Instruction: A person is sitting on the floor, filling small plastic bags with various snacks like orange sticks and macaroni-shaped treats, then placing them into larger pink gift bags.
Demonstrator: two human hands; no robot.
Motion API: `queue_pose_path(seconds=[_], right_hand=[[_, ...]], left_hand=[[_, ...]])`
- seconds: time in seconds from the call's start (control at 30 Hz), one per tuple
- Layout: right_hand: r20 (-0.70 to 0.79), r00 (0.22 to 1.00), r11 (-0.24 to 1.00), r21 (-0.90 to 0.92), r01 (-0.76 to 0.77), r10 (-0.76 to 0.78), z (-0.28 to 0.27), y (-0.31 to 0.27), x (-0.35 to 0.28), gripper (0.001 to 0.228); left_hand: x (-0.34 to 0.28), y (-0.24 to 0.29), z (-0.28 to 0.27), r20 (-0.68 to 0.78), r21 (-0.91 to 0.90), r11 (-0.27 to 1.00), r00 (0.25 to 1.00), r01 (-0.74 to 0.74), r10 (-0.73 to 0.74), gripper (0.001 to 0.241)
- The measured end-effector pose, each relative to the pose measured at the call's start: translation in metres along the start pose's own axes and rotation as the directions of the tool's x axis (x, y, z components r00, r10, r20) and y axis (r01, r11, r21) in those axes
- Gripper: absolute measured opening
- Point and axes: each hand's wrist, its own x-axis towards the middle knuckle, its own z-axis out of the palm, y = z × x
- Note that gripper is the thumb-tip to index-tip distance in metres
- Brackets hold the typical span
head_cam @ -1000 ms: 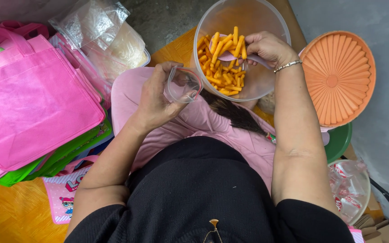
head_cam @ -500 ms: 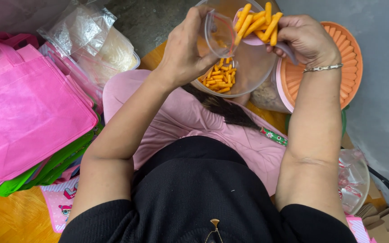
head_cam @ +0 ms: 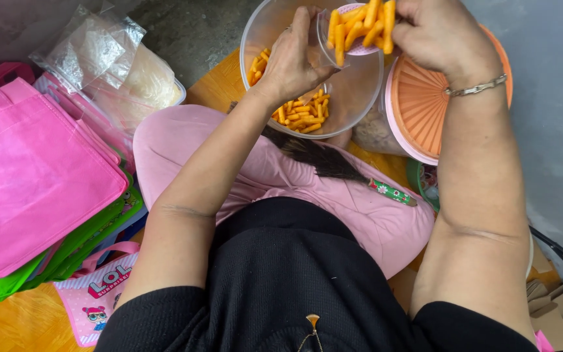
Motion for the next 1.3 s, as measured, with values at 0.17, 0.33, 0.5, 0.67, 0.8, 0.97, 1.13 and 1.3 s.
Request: queue_pose_path(seconds=[0.17, 0.33, 0.5, 0.67, 0.8, 0.97, 1.13, 1.3], right_hand=[[-0.189, 0.981, 0.805, -0.577, -0.138, 0.034, 0.022, -0.027, 0.0, 0.008], [-0.243, 0.943, 0.633, -0.773, -0.047, -0.226, 0.033, -0.023, 0.001, 0.014], [-0.288, 0.902, 0.565, -0.823, -0.062, -0.321, 0.029, -0.041, -0.008, 0.018], [-0.396, 0.811, 0.587, -0.805, -0.081, -0.431, 0.021, -0.055, -0.027, 0.021], [-0.385, 0.795, 0.567, -0.822, -0.064, -0.469, 0.033, -0.062, -0.023, 0.03], [-0.498, 0.735, 0.736, -0.677, 0.003, -0.461, 0.031, -0.036, -0.017, 0.008], [-0.5, 0.813, 0.778, -0.62, -0.097, -0.298, 0.04, 0.001, 0.01, 0.012], [-0.189, 0.97, 0.818, -0.526, -0.232, 0.153, 0.078, -0.002, 0.06, 0.023]], left_hand=[[-0.003, -0.003, 0.002, 0.003, -0.006, 1.0, 1.0, 0.019, -0.019, 0.055], [-0.002, -0.01, 0.003, -0.013, -0.02, 0.999, 0.999, 0.047, -0.047, 0.052], [-0.004, -0.017, 0.005, -0.021, -0.044, 0.999, 1.0, 0.016, -0.017, 0.054], [-0.003, -0.015, 0.004, -0.096, -0.111, 0.994, 0.995, 0.023, -0.034, 0.053], [-0.004, -0.013, 0.002, -0.075, -0.105, 0.991, 0.993, 0.08, -0.088, 0.052], [-0.005, -0.011, -0.003, -0.126, -0.108, 0.988, 0.984, 0.111, -0.124, 0.051], [-0.015, 0.003, -0.021, -0.206, -0.024, 0.995, 0.975, -0.094, 0.087, 0.048], [-0.02, -0.019, -0.023, 0.031, 0.082, 0.996, 0.999, -0.047, 0.045, 0.05]])
